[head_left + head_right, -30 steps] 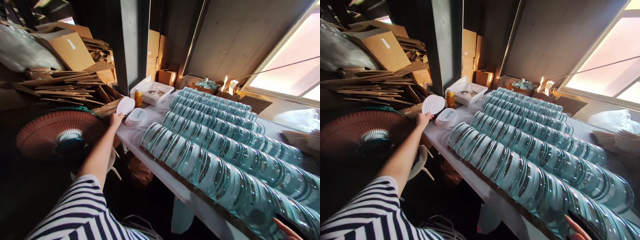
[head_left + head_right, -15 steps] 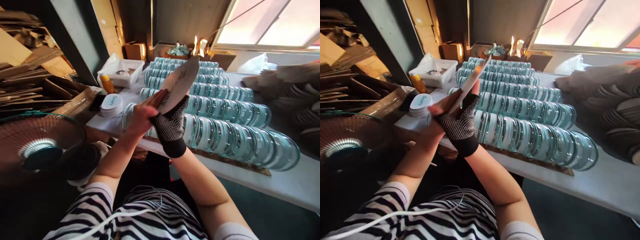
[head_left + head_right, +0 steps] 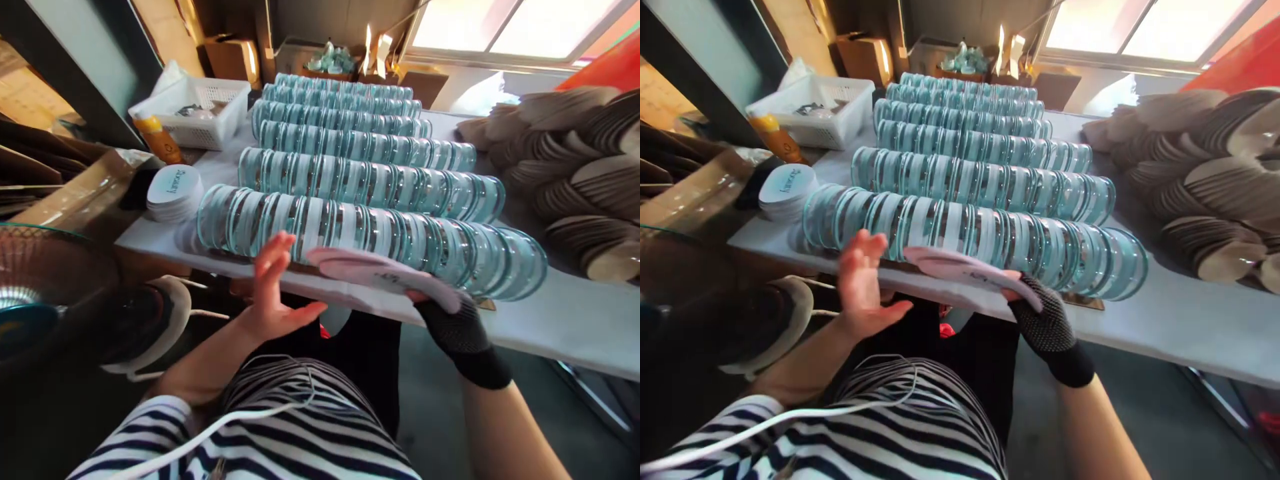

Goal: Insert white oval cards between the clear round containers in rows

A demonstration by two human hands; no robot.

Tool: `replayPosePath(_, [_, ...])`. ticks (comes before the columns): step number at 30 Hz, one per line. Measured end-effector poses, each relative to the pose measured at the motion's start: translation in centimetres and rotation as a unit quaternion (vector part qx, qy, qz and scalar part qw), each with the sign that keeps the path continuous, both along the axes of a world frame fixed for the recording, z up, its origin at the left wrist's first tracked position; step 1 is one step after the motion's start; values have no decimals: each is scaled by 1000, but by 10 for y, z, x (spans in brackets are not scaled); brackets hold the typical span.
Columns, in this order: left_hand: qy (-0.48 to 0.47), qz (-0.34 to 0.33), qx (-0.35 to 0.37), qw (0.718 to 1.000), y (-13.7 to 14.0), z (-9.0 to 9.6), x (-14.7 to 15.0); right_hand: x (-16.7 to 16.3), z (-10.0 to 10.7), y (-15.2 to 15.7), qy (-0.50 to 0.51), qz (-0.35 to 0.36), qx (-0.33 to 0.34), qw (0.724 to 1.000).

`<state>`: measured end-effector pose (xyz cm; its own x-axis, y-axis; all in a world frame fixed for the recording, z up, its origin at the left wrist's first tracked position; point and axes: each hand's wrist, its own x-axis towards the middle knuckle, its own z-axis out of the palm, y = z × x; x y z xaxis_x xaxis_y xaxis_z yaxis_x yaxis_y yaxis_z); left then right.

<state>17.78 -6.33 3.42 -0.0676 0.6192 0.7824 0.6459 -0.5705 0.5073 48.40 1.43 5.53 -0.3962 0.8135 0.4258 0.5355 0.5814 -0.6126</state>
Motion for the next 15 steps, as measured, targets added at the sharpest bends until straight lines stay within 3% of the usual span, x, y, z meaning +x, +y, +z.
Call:
replayPosePath(3, [-38,-104,-75,991,7,-31,39,7,-30,0,-29,90,-84,992])
replayPosePath(5, [-49,-121,-107,986,14,-50,64,1,-45,1,-20,84,-94,992])
replayPosePath(8, [-26,-128,-85,988,22,-71,88,-13,-58,0,14,49,-75,996])
replayPosePath(12, [79,-132,-85,984,22,-89,91,-25,-77,-16,38,16,-58,997])
replayPosePath(15, [123,-185,-148,964,13,-112,79,-19,-110,-43,61,-61,-89,992])
